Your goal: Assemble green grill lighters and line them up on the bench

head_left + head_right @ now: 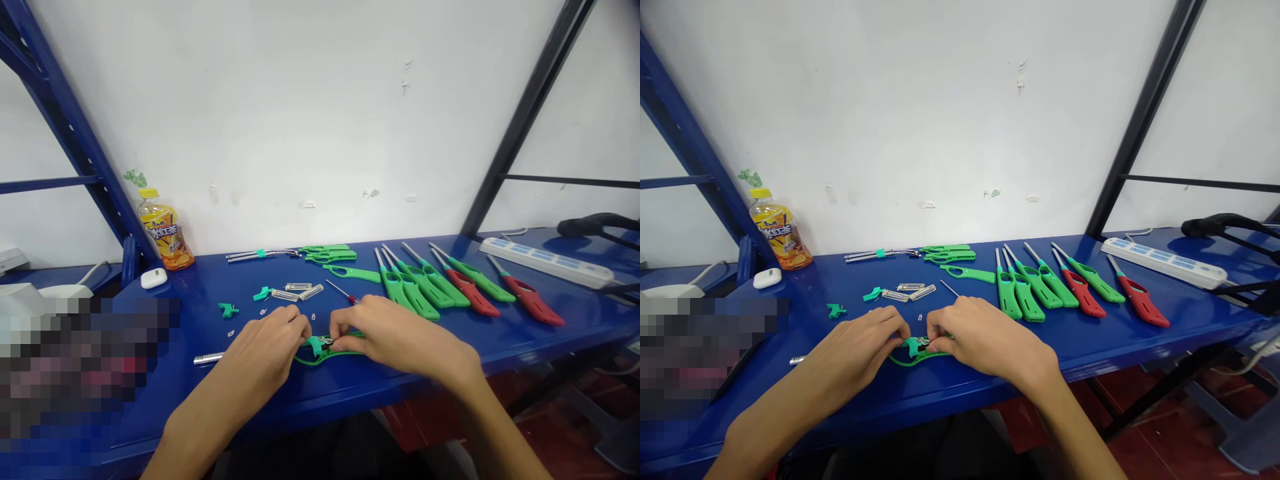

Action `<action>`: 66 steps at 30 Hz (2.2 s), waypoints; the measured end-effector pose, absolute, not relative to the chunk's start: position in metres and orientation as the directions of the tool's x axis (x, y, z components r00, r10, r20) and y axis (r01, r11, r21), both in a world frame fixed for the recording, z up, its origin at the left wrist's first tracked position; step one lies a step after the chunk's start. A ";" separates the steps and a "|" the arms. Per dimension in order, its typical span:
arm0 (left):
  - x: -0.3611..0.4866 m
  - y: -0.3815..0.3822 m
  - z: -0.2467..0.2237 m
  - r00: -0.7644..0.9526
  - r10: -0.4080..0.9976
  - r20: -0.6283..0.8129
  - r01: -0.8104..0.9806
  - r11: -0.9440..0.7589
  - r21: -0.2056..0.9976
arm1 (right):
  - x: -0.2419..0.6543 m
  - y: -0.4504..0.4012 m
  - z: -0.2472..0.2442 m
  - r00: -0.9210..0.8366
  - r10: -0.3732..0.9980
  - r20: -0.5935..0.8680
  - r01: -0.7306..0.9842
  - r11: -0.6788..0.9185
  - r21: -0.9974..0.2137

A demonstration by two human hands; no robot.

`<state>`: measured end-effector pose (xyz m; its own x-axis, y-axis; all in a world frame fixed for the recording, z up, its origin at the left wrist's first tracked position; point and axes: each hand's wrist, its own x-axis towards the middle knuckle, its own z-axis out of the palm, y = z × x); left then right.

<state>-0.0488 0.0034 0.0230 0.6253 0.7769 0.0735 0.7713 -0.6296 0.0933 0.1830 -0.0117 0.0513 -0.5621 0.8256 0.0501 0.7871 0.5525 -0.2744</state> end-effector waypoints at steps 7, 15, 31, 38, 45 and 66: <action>-0.045 0.005 0.028 0.595 0.803 0.046 0.792 -0.595 0.137 | 0.183 -0.011 0.051 -0.563 0.824 0.066 0.787 0.559 -0.263; -0.047 0.008 0.022 0.621 0.781 0.068 0.770 -0.625 0.128 | 0.180 -0.011 0.051 -0.567 0.822 0.053 0.779 0.556 -0.289; -0.040 -0.002 0.028 0.592 0.803 0.071 0.791 -0.596 0.139 | 0.180 -0.003 0.045 -0.558 0.827 0.070 0.775 0.550 -0.312; -0.034 -0.003 0.029 0.576 0.816 0.049 0.811 -0.578 0.092 | 0.180 0.003 0.046 -0.562 0.826 0.055 0.746 0.534 -0.398; -0.035 -0.004 0.029 0.569 0.821 0.051 0.812 -0.571 0.123 | 0.184 0.002 0.046 -0.614 0.785 0.085 0.697 0.590 -0.409; -0.040 0.001 0.027 0.532 0.845 0.046 0.836 -0.533 0.132 | 0.186 0.021 0.028 -0.493 0.869 -0.034 0.706 0.377 -0.600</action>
<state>-0.0399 0.0013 0.0273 0.5321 0.8454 0.0461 0.8357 -0.5331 0.1319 0.1860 0.0215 0.0281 -0.4931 0.8693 -0.0337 0.7056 0.3770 -0.6000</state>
